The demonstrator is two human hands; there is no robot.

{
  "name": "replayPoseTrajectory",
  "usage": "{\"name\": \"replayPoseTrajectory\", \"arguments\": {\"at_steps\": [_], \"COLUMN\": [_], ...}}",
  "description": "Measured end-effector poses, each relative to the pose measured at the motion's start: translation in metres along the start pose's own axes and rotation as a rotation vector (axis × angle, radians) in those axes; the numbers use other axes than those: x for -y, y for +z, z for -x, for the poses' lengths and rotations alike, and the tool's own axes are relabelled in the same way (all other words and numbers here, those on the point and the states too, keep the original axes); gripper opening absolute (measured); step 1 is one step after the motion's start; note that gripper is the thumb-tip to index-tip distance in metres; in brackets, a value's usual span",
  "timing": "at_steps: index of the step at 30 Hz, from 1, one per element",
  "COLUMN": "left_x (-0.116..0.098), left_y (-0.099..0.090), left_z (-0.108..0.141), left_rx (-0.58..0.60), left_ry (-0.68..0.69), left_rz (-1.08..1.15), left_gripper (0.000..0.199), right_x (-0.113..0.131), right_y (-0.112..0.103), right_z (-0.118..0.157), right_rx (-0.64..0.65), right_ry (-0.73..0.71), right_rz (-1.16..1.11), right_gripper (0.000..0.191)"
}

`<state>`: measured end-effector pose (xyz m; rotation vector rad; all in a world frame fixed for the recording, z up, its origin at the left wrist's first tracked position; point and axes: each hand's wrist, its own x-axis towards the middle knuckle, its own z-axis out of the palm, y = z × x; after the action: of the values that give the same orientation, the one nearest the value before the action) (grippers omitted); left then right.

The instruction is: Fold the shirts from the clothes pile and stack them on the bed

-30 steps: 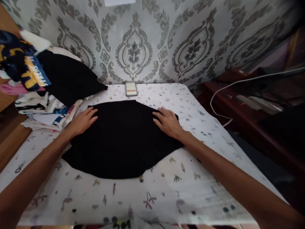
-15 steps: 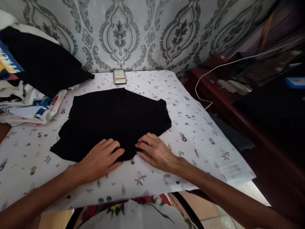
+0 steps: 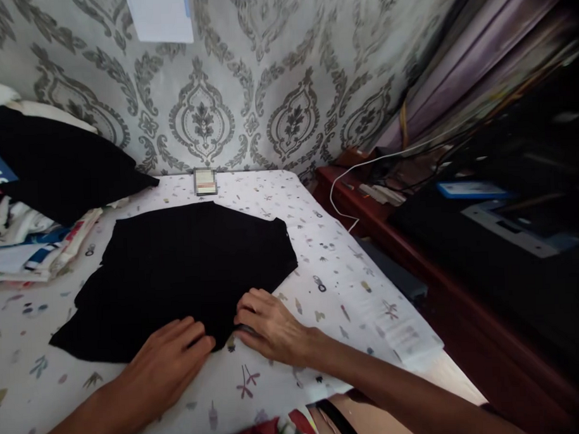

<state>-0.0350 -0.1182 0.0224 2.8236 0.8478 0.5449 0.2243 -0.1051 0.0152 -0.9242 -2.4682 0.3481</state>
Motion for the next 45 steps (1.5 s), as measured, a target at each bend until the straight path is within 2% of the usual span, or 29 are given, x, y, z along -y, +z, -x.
{"name": "replayPoseTrajectory", "arguments": {"at_steps": [4,10,14,18,21,23,25,28,30,33,36,38,40,42,45], "left_x": [0.004,0.009,0.017,0.038,0.054,0.061,0.064,0.068,0.072,0.085,0.113,0.143,0.181,0.219,0.264], "left_y": [0.0,-0.011,-0.028,-0.033,-0.017,0.001,0.02,0.043,0.052,0.049,0.027,0.007,-0.013,-0.03,-0.048], "left_z": [0.006,-0.008,-0.044,-0.109,-0.162,-0.191,-0.209,-0.222,-0.223,-0.218,-0.201,-0.182,-0.157,-0.131,-0.1], "left_rx": [0.054,0.043,0.122,0.19,0.122,0.081,0.076,0.15,0.198,0.178,0.054,-0.031,-0.059,-0.017,0.079], "left_ry": [-0.027,-0.048,-0.16,-0.248,-0.236,-0.205,-0.154,-0.111,-0.124,-0.126,-0.125,-0.187,-0.305,-0.451,-0.6], "left_rz": [0.003,0.129,0.243,0.357,0.443,0.428,0.333,0.186,0.157,0.219,0.273,0.21,0.077,-0.064,-0.147], "left_gripper": [0.025,0.023,0.025,0.025,0.026,0.028,0.032,0.044,0.052,0.054,0.048,0.043,0.041,0.042,0.046], "right_x": [-0.028,-0.099,-0.116,-0.109,-0.104,-0.102,-0.102,-0.104,-0.106,-0.11,-0.111,-0.114,-0.119,-0.127,-0.141], "right_y": [-0.015,-0.033,-0.044,-0.047,-0.045,-0.044,-0.044,-0.049,-0.054,-0.061,-0.068,-0.071,-0.071,-0.067,-0.051], "right_z": [0.005,0.016,0.019,0.015,0.014,0.015,0.015,0.016,0.017,0.021,0.02,0.009,-0.014,-0.05,-0.114], "right_rx": [-0.054,-0.273,-0.32,-0.28,-0.268,-0.297,-0.359,-0.408,-0.353,-0.203,-0.183,-0.218,-0.198,-0.116,0.006], "right_ry": [0.162,0.556,0.732,0.823,0.828,0.814,0.83,0.901,0.917,0.942,0.949,0.84,0.678,0.557,0.51], "right_rz": [0.092,0.197,0.19,0.223,0.218,0.141,-0.036,-0.304,-0.281,-0.001,0.239,0.308,0.283,0.206,0.164], "right_gripper": [0.027,0.029,0.031,0.031,0.023,0.027,0.029,0.026,0.02,0.015,0.026,0.029,0.026,0.023,0.026]}}
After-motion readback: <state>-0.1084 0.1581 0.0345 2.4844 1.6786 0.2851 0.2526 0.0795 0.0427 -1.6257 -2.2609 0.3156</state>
